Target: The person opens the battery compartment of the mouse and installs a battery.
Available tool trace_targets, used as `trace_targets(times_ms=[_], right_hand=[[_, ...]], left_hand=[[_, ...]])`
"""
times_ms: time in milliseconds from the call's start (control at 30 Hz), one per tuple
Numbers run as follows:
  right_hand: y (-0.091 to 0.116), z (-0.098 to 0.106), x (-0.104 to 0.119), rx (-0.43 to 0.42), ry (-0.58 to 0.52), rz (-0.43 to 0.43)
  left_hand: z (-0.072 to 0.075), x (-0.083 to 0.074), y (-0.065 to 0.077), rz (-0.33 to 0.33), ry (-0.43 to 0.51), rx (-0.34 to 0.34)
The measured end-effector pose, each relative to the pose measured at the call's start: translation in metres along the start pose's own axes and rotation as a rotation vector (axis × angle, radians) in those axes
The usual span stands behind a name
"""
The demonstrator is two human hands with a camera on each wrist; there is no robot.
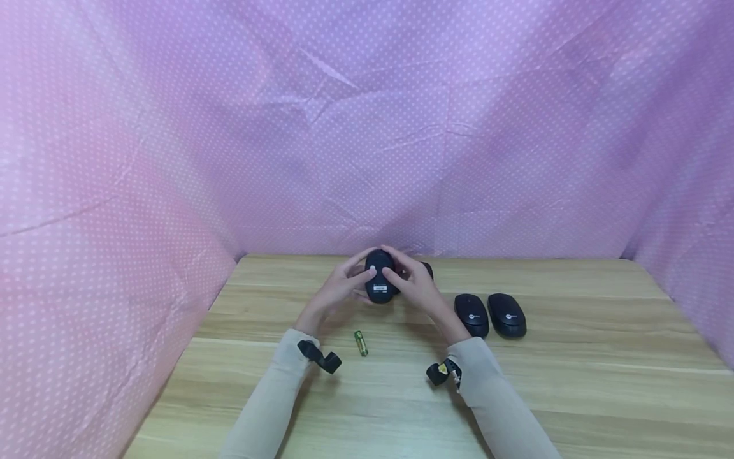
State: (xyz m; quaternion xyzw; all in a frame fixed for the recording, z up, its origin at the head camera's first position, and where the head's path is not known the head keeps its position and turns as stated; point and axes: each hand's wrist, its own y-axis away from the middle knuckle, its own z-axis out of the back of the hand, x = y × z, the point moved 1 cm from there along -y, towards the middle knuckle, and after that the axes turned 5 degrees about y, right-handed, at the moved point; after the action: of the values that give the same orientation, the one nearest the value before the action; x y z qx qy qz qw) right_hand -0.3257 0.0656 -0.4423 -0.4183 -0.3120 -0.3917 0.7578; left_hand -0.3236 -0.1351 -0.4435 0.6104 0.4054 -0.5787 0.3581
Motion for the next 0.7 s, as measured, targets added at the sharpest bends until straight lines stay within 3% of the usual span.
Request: trace_targets(times_ms=[700], right_hand=[[0.0012, 0.0035, 0.0028, -0.031, 0.008, -0.007]], left_hand=[[-0.0015, 0.0059, 0.0009, 0.026, 0.053, -0.018]])
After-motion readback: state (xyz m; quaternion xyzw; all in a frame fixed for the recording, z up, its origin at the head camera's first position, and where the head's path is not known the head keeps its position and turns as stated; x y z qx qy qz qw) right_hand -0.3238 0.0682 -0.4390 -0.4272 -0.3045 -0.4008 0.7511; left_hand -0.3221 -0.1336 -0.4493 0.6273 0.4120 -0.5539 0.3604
